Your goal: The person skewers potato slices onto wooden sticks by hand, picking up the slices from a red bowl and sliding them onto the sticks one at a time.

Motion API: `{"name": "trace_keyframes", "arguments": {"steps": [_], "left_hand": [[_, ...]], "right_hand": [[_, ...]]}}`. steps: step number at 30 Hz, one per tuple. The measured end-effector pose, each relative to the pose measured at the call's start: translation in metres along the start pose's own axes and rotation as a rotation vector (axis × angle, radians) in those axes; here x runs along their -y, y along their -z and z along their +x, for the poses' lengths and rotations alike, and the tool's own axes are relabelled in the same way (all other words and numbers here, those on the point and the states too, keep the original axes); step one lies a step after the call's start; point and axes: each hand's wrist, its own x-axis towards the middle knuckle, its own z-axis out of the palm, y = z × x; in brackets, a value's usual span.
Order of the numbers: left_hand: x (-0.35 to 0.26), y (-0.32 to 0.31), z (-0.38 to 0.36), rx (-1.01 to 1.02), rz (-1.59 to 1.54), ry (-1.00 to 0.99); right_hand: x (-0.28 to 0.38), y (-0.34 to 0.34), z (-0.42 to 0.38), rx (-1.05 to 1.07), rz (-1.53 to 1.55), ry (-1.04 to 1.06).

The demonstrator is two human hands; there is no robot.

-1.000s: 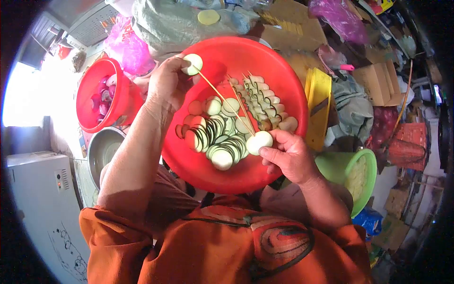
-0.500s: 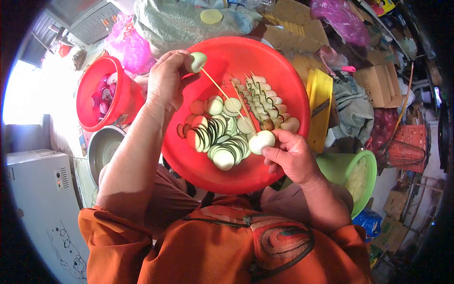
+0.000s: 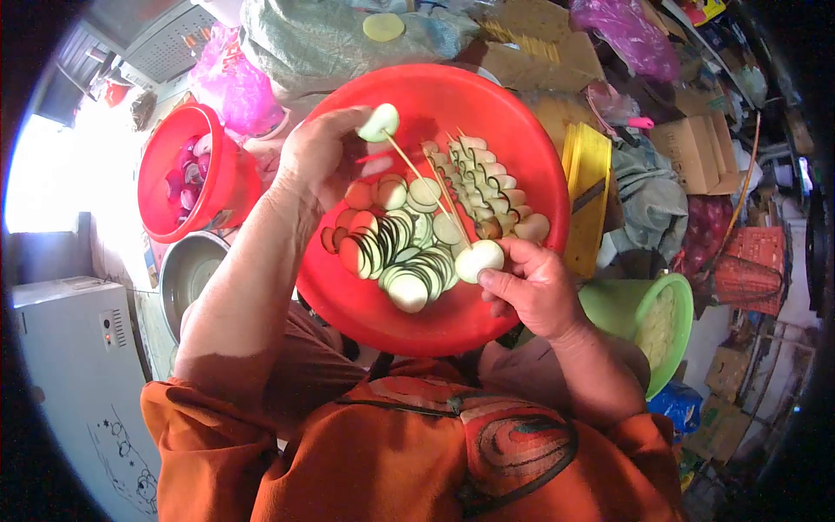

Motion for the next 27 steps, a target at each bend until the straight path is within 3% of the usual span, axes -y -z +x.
{"name": "trace_keyframes", "arguments": {"steps": [2, 6, 10, 16, 17, 18, 20, 25, 27], "left_hand": [[0.005, -0.001, -0.008, 0.389, -0.044, 0.289], [0.042, -0.039, -0.041, 0.314, 0.208, 0.359], [0.044, -0.047, -0.047, 0.300, 0.259, 0.380], [0.036, -0.026, -0.010, 0.256, 0.174, 0.178], [0.034, -0.029, -0.007, 0.094, 0.221, 0.107], [0.042, -0.019, 0.008, 0.094, 0.221, 0.107], [0.059, -0.002, 0.036, 0.089, 0.781, -0.255], [0.077, -0.017, 0.028, 0.142, 1.671, -0.200], [0.086, -0.020, 0.028, 0.081, 1.719, -0.241]], "right_hand": [[0.000, 0.001, 0.001, -0.021, 0.015, 0.017], [0.003, 0.003, 0.007, -0.056, 0.045, 0.018], [0.005, 0.001, 0.008, -0.089, 0.029, 0.025], [0.003, 0.007, 0.009, -0.083, 0.101, 0.061], [0.003, 0.008, 0.009, -0.083, 0.102, 0.061], [0.001, 0.009, 0.010, -0.097, 0.095, 0.070], [0.001, 0.010, 0.010, -0.112, 0.088, 0.078], [0.003, 0.010, 0.007, -0.092, 0.108, 0.071], [0.003, 0.010, 0.007, -0.098, 0.103, 0.073]]}}
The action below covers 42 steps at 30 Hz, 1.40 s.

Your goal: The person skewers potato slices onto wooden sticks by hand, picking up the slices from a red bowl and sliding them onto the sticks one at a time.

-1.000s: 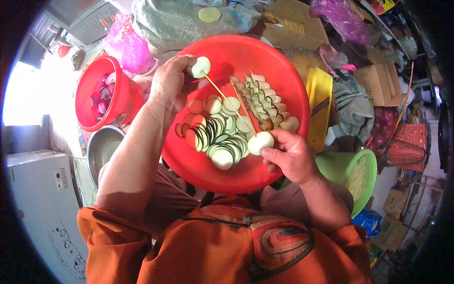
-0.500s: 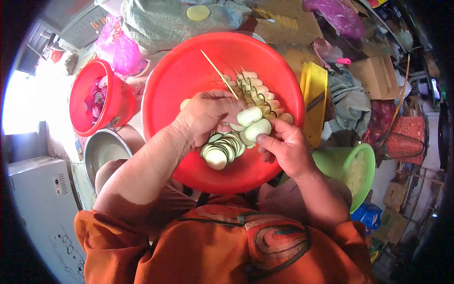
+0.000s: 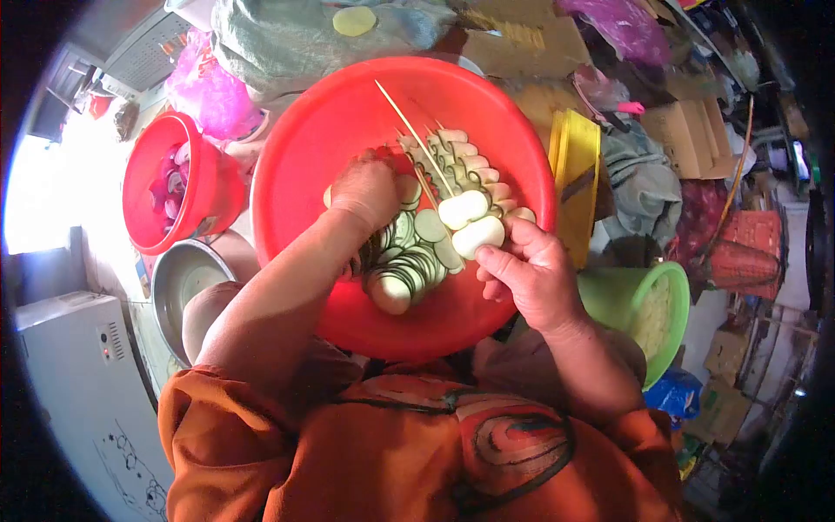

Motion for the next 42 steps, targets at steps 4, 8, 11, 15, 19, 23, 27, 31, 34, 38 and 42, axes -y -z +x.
{"name": "trace_keyframes", "arguments": {"steps": [4, 8, 11, 15, 19, 23, 27, 31, 34, 38, 42], "left_hand": [[0.004, -0.011, 0.011, -0.031, 0.048, 0.055], [0.007, 0.017, 0.012, 0.079, -0.476, -0.026], [0.017, 0.049, 0.004, -0.015, -1.345, 0.225], [0.024, 0.079, -0.007, -0.048, -1.737, 0.118], [0.030, 0.089, -0.015, -0.244, -1.823, 0.157], [0.041, 0.089, -0.013, -0.360, -1.809, 0.136], [0.039, 0.090, -0.017, -0.417, -1.710, 0.102], [0.039, 0.087, -0.020, -0.345, -1.564, -0.070], [0.018, 0.096, -0.032, -0.334, -1.601, 0.049], [0.023, 0.091, -0.024, -0.315, -1.600, 0.163], [0.025, 0.088, -0.019, -0.206, -1.591, 0.190]], "right_hand": [[0.000, 0.001, -0.002, -0.011, 0.016, -0.001], [0.002, 0.004, -0.006, 0.003, 0.005, -0.022], [0.003, 0.002, -0.011, 0.030, -0.042, -0.015], [0.002, -0.002, -0.014, 0.071, -0.049, -0.047], [0.003, -0.007, -0.014, 0.077, -0.052, -0.070], [0.002, -0.010, -0.014, 0.097, -0.077, -0.065], [0.002, -0.011, -0.014, 0.087, -0.094, -0.068], [0.003, -0.010, -0.012, 0.079, -0.107, -0.084], [0.003, -0.010, -0.010, 0.082, -0.089, -0.084], [0.000, -0.009, -0.010, 0.090, -0.097, -0.052], [-0.003, -0.007, -0.010, 0.078, -0.131, -0.059]]}}
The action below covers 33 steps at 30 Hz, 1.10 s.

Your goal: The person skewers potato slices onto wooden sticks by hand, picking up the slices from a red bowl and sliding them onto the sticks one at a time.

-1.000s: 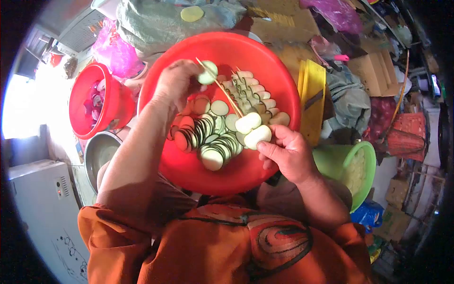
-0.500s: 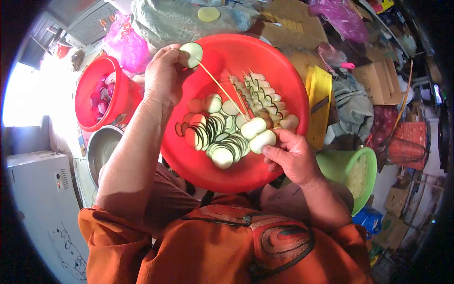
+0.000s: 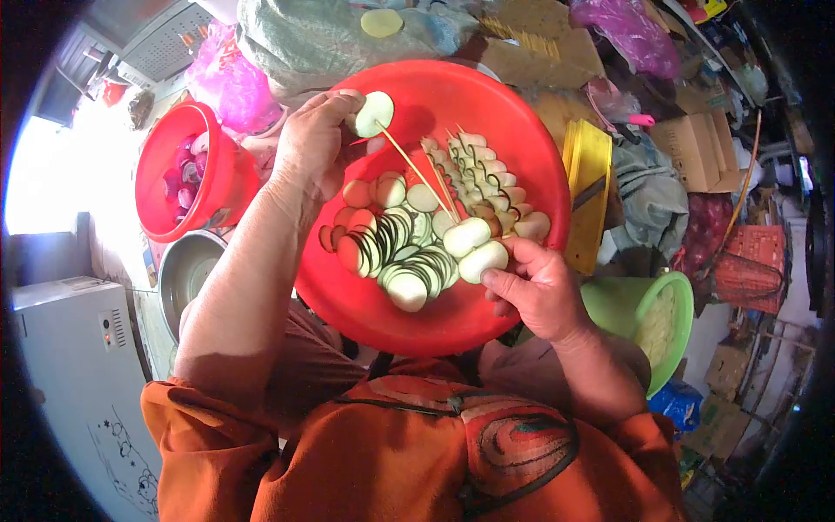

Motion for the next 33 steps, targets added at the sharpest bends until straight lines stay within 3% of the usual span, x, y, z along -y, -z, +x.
{"name": "trace_keyframes", "arguments": {"steps": [11, 17, 19, 21, 22, 23, 25, 27, 29, 33], "left_hand": [[0.032, -0.043, -0.042, 0.425, 0.212, 0.373], [0.028, -0.035, -0.026, 0.356, 0.293, 0.283], [0.028, -0.034, -0.021, 0.287, 0.154, 0.305], [0.040, -0.026, -0.003, 0.128, 0.456, 0.020], [0.056, -0.018, 0.011, 0.178, 0.613, -0.111], [0.055, -0.021, 0.008, 0.179, 0.612, -0.111], [0.058, -0.027, -0.004, 0.284, 1.491, -0.413], [0.072, -0.036, -0.010, 0.196, 1.614, -0.381], [0.076, -0.043, -0.012, 0.302, 1.945, -0.251], [0.084, -0.047, -0.005, 0.264, 1.918, -0.135]], "right_hand": [[0.000, 0.003, 0.004, -0.060, 0.098, 0.007], [-0.001, 0.005, 0.006, -0.071, 0.099, -0.005], [-0.001, 0.006, 0.006, -0.084, 0.108, 0.032], [0.003, 0.007, 0.005, -0.096, 0.109, 0.036], [0.005, 0.007, 0.004, -0.108, 0.110, 0.041], [0.005, 0.008, 0.004, -0.109, 0.110, 0.041], [0.004, 0.010, 0.003, -0.096, 0.102, 0.001], [0.003, 0.009, 0.003, -0.091, 0.118, 0.006], [0.002, 0.010, 0.003, -0.086, 0.134, 0.012], [0.002, 0.011, 0.003, -0.072, 0.147, 0.044]]}}
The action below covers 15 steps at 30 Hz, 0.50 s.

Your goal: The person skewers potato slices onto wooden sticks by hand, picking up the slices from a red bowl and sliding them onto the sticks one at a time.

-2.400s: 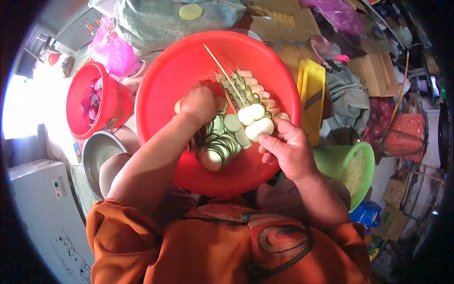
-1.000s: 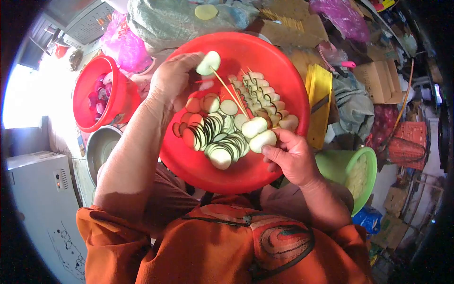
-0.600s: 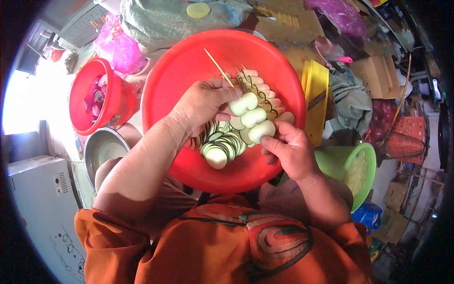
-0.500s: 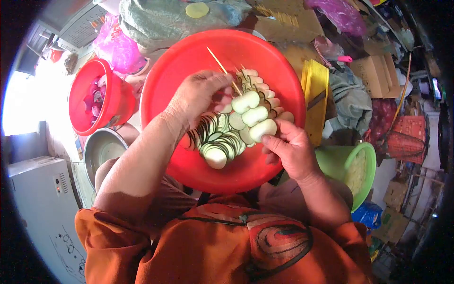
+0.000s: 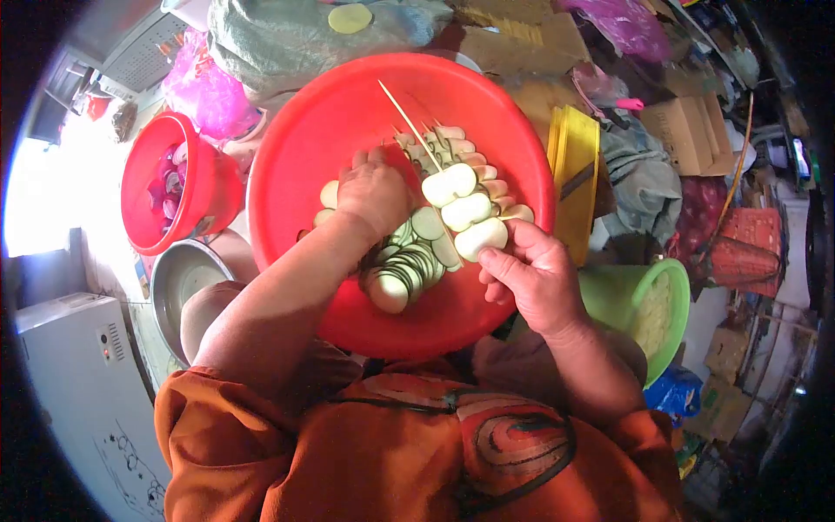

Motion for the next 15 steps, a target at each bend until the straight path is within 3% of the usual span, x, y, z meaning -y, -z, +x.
{"name": "trace_keyframes", "arguments": {"steps": [4, 7, 10, 12, 13, 15], "left_hand": [[0.001, 0.001, 0.000, -0.043, -0.074, 0.058], [0.000, 0.009, -0.004, 0.080, -0.029, 0.065], [0.007, -0.007, 0.002, -0.077, -0.037, 0.061], [0.021, -0.005, 0.013, -0.075, -0.453, -0.164], [0.026, -0.005, 0.016, -0.076, -0.452, -0.163], [0.037, 0.000, 0.022, 0.000, -1.454, 0.054]], "right_hand": [[0.001, 0.000, -0.002, -0.004, -0.037, 0.002], [0.000, -0.004, -0.003, -0.040, -0.025, 0.030], [0.000, -0.003, -0.004, -0.029, -0.039, 0.026], [0.000, -0.003, -0.004, -0.022, -0.036, 0.020], [0.001, -0.003, -0.005, -0.014, -0.032, 0.015], [0.000, -0.004, -0.006, -0.006, -0.051, 0.006]]}}
